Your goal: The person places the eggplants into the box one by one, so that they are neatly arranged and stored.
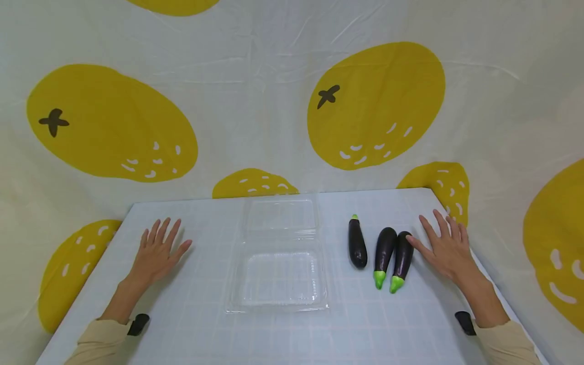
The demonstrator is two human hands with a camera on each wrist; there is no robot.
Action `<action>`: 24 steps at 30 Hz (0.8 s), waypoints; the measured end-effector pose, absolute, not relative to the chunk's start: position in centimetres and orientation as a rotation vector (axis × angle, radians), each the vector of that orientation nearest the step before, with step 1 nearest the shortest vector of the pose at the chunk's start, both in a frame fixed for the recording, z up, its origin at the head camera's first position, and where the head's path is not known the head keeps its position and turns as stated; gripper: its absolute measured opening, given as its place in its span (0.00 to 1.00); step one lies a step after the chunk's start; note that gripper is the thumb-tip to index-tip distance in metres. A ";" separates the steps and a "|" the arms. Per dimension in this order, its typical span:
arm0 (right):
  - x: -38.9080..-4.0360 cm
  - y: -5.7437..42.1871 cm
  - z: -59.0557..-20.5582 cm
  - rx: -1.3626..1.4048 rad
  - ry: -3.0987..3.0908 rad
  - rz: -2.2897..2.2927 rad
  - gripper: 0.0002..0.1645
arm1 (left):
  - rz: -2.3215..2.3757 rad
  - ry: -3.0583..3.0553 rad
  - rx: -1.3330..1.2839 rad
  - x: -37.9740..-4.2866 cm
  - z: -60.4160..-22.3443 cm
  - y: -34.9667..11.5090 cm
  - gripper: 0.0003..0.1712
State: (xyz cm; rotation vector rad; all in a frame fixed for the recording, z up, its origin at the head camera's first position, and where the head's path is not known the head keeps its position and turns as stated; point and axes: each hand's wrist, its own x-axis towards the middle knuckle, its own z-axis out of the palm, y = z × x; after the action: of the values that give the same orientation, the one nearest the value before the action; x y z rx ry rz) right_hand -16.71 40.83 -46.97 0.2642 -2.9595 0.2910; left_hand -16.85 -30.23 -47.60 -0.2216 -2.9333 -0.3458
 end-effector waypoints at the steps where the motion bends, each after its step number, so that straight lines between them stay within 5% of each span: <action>1: -16.8 40.8 -47.0 0.265 -2.950 0.299 0.50 | -0.354 -2.919 -0.221 -16.8 -47.6 -30.1 0.42; 12: -17.2 39.6 -46.7 0.376 -2.664 0.326 0.31 | -0.418 -2.798 -0.188 -16.9 -47.2 -28.3 0.30; 24: -17.0 37.7 -45.8 0.459 -2.573 0.404 0.27 | -0.615 -2.787 -0.139 -16.8 -46.4 -26.0 0.28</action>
State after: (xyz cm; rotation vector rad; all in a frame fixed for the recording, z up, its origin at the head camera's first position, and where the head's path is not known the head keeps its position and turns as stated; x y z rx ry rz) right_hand -17.01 37.72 -45.82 0.4587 -2.5729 0.4039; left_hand -16.77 -25.97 -46.42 -0.1394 -2.7871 -0.6150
